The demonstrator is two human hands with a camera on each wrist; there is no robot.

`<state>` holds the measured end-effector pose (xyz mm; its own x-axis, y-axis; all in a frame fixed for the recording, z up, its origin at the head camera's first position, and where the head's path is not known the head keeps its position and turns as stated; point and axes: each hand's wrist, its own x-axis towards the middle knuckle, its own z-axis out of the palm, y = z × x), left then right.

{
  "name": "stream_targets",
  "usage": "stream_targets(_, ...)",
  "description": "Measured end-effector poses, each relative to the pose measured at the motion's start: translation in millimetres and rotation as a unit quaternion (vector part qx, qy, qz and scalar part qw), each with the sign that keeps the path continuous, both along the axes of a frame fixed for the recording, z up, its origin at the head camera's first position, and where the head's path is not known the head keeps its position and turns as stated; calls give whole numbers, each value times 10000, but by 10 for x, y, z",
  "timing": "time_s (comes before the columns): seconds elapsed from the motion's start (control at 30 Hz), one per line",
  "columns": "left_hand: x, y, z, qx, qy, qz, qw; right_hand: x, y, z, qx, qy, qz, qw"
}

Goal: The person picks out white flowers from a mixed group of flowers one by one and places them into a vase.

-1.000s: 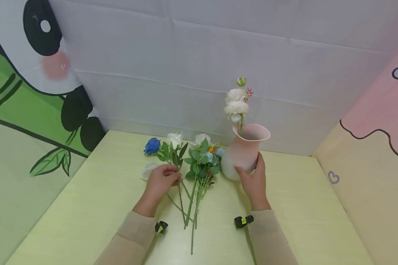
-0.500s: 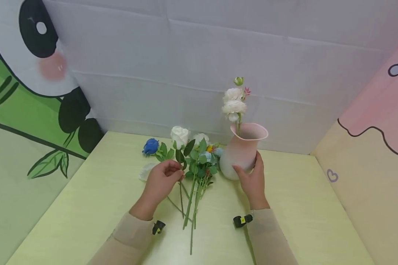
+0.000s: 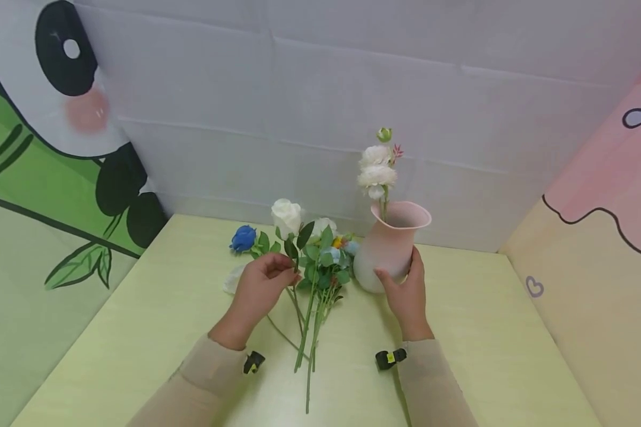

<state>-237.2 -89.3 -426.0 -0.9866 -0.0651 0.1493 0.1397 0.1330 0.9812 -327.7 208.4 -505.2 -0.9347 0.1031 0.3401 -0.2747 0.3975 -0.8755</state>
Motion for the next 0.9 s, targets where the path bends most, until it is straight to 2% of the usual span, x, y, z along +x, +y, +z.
stream_targets(0.13, -14, 7, 45, 241, 32, -7, 9997, -6, -3, 6, -20, 70, -16, 10000)
stream_targets(0.3, -13, 27, 165, 310, 237, 68, 9992, -11, -8, 5, 4, 101, -16, 9999)
stream_targets(0.47, -36, 60, 279, 446, 459, -11, 9979, -12, -17, 5, -39, 139, -7, 9999)
stream_targets(0.63, -91, 98, 348, 550, 672, -87, 9962, -11, -14, -1, -54, 127, 16, 9999)
stream_targets(0.9, -168, 173, 478, 1107, 990, -191, 9887, -19, -3, -10, -3, 96, -17, 10000)
